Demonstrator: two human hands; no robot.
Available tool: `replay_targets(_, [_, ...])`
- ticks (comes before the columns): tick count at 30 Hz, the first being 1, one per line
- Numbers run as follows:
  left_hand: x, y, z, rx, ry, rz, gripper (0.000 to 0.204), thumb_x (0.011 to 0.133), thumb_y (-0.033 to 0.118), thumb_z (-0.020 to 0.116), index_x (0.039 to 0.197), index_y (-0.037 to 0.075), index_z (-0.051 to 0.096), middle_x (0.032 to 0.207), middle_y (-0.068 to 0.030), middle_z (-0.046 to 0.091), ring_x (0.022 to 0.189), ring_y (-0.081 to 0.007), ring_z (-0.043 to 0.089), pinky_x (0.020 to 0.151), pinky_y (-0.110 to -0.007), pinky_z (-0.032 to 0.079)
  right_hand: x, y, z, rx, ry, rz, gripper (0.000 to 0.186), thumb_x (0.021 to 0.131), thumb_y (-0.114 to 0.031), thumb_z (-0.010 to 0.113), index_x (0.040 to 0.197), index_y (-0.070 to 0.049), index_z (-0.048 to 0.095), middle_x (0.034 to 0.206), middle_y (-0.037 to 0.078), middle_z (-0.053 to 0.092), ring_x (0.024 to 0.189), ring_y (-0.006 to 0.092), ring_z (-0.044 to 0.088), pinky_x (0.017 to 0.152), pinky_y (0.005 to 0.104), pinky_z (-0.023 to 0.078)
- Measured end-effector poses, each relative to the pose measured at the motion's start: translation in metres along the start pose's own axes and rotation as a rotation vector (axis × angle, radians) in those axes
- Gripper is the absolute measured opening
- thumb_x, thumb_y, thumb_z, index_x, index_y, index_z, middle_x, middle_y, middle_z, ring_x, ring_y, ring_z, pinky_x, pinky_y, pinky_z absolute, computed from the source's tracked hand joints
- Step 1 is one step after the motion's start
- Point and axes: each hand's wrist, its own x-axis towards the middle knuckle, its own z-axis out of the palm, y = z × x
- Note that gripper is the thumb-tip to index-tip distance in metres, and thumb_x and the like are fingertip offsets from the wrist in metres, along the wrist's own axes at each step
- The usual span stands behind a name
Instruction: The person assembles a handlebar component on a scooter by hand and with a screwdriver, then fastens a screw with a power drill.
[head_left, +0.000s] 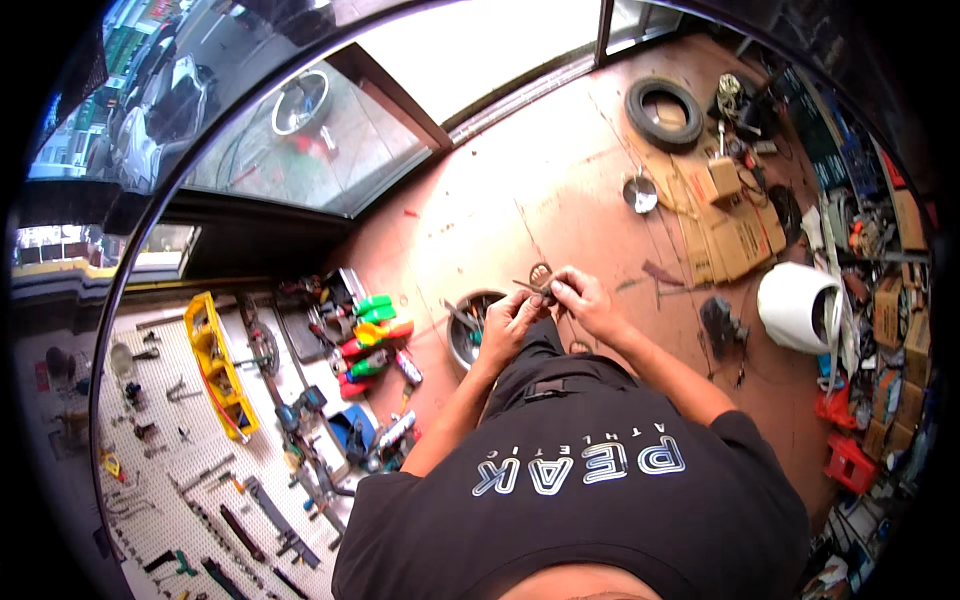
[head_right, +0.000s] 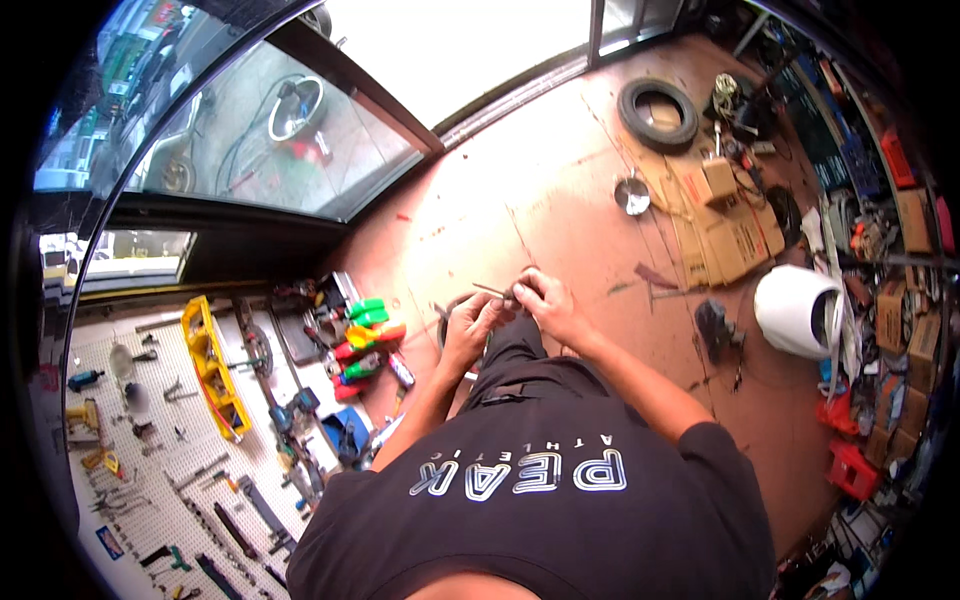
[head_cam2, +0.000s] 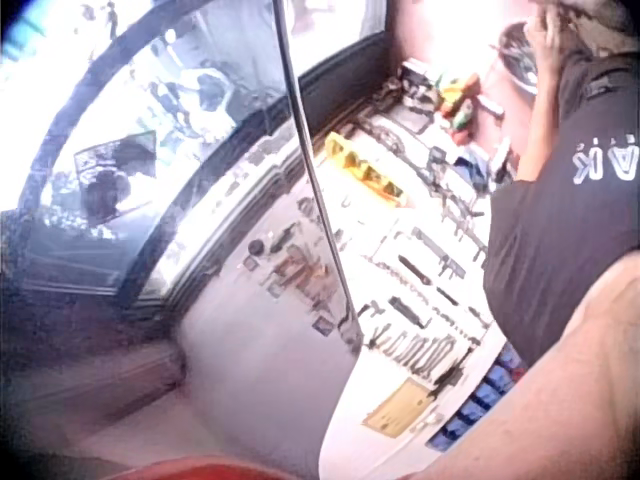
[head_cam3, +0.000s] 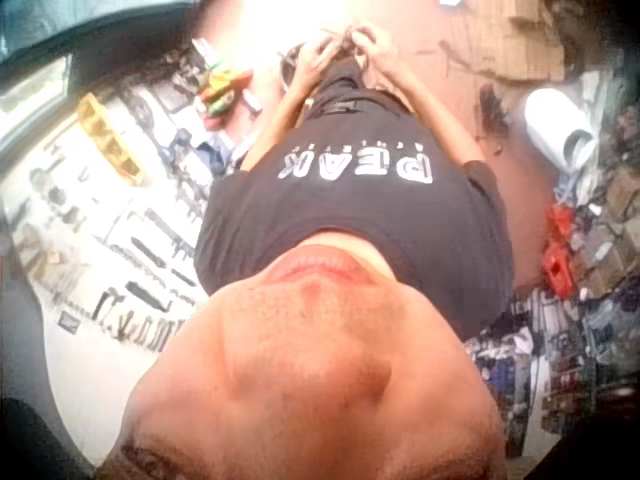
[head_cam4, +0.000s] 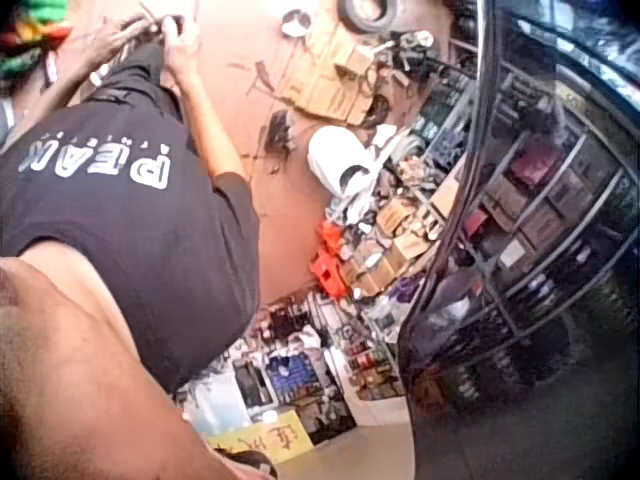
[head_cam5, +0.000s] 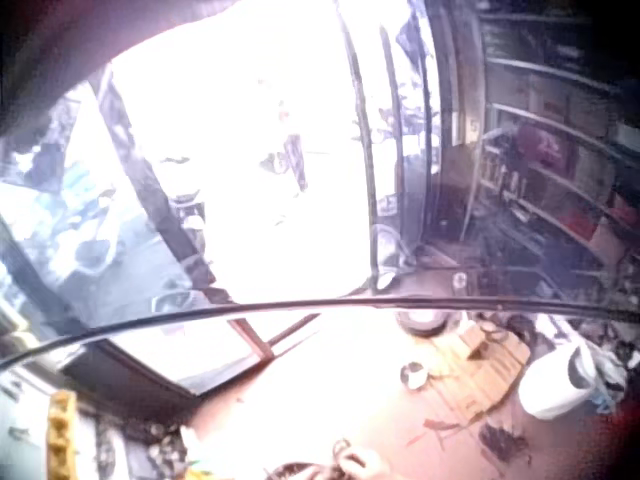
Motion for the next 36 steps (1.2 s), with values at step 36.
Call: replay_targets(36, [0.871, 0.293, -0.43, -0.357, 0.54, 0.021, 0.025, 0.098, 0.025, 0.061, 0.096, 0.0, 0.065, 0.079, -0.0007, 0.065, 0.072, -0.0064, 0.059, 0.067, -0.023, 0.048, 1.006, -0.434, -0.088, -0.568, -0.369, 0.057, 0.027, 0.094, -0.024, 0.064, 0.101, 0.001, 0.067, 0.079, 0.008, 0.067, 0.074, 0.012, 0.059, 0.07, 0.0289, 0.049])
